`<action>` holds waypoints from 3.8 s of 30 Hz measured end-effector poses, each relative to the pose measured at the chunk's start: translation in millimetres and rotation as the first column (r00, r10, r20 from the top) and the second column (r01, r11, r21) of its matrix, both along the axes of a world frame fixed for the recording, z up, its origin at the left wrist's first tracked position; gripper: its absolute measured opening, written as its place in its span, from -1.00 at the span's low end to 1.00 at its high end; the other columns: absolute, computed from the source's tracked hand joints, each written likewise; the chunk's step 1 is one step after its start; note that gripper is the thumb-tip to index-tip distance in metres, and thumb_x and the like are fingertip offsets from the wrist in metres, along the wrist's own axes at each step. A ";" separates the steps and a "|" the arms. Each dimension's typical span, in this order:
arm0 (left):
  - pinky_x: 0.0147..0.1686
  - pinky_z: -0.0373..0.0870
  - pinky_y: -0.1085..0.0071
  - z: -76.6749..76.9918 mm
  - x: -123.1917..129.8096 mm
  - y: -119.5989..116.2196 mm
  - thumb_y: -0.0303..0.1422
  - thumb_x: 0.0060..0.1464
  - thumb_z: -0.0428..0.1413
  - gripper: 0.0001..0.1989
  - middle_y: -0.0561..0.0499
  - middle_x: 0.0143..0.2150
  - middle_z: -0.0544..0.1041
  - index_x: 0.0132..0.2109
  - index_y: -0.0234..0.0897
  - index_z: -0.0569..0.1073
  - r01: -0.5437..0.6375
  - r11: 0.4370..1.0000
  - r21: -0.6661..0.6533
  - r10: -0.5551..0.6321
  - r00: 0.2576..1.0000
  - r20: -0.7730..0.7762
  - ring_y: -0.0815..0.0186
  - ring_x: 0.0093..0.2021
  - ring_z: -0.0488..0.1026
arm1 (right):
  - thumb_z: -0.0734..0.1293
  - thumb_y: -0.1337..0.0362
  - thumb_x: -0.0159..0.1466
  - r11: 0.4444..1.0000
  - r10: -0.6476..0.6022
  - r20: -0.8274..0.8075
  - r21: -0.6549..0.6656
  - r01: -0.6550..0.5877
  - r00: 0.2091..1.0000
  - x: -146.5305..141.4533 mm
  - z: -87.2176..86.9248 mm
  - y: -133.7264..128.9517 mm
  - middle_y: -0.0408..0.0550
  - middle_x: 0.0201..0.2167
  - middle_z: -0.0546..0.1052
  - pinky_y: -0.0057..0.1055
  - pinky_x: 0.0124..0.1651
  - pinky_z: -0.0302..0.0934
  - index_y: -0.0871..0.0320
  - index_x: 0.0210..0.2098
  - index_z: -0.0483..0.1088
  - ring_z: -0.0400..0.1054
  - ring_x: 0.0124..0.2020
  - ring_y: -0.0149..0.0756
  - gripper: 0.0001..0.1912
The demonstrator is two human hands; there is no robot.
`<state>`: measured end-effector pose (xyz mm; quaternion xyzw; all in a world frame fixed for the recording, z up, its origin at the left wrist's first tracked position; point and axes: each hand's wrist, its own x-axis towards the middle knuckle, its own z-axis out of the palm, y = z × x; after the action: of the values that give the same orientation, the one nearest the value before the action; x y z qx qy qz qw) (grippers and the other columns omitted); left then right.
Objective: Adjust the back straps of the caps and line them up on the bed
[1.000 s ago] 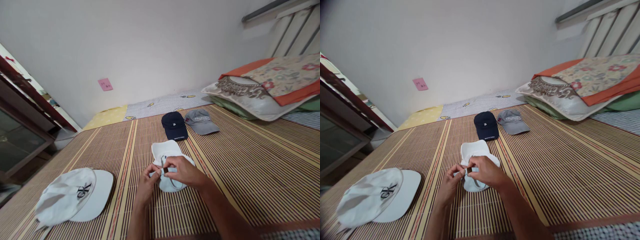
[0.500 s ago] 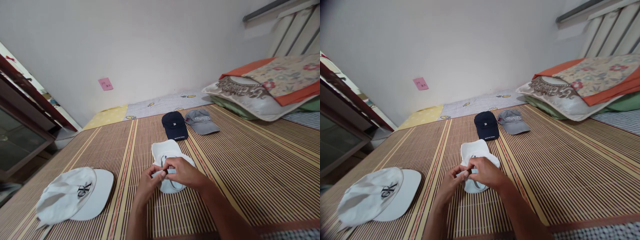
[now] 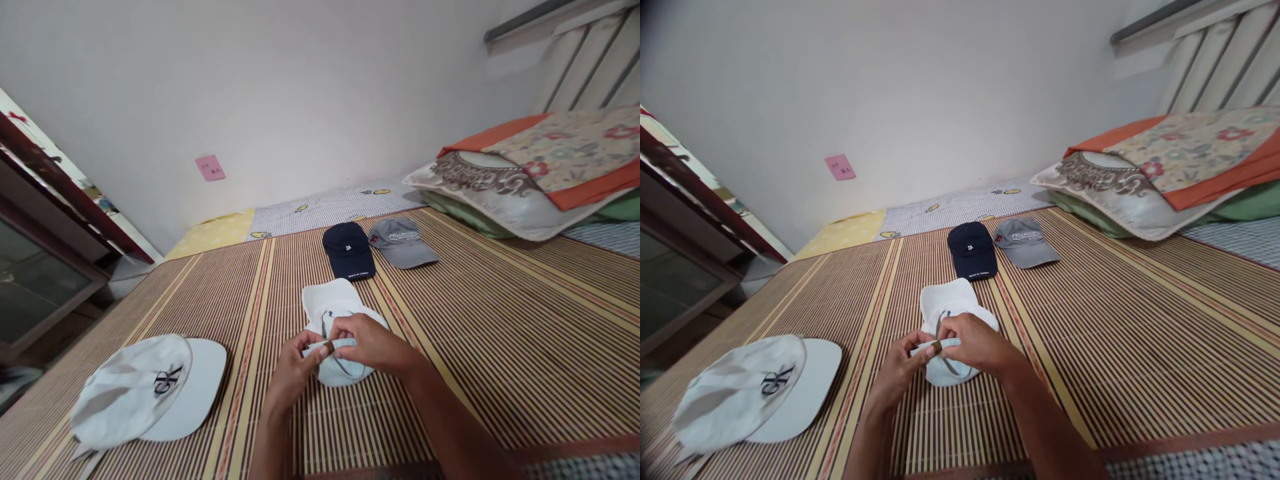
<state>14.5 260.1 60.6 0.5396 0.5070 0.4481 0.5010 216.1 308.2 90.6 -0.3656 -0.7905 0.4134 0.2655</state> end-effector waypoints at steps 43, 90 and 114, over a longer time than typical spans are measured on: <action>-0.39 0.05 0.43 -3.2 -13.1 2.5 0.01 0.16 0.20 -0.57 0.14 -0.47 0.24 -0.40 -0.25 0.37 0.083 0.996 0.041 -0.083 0.996 0.013 0.38 -0.43 0.10 | 0.43 0.23 0.16 0.992 -0.034 0.002 -0.125 0.034 0.999 33.2 -6.4 12.1 -0.10 -0.49 0.54 -0.44 -0.39 0.09 0.20 -0.41 0.57 0.35 -0.43 -0.32 -0.85; -0.28 0.36 0.28 -31.4 -36.4 48.9 -0.02 -0.13 0.29 -0.61 0.02 -0.43 0.52 -0.34 -0.25 0.47 -0.463 0.871 0.165 0.483 0.869 -0.109 0.21 -0.38 0.45 | 0.36 0.15 0.26 0.892 -0.452 0.094 0.034 0.451 0.887 39.6 -29.2 36.4 0.04 -0.40 0.60 -0.37 -0.34 0.13 0.17 -0.42 0.47 0.46 -0.36 -0.18 -0.78; -0.52 0.04 0.45 -33.0 -56.0 43.2 -0.44 -0.11 0.15 -0.80 0.25 -0.61 0.17 -0.24 -0.24 0.51 -0.364 0.929 0.065 0.363 0.865 -0.346 0.35 -0.56 0.21 | 0.28 0.57 0.03 0.910 -0.413 0.274 0.089 0.405 0.868 34.5 -24.7 31.6 -0.09 -0.44 0.54 -0.42 -0.34 -0.05 0.17 -0.41 0.53 0.35 -0.36 -0.31 -0.75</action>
<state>-41.5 303.3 27.6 0.5052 0.6814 0.4299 0.3093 250.6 339.8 65.9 -0.5768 -0.7310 0.2789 0.2349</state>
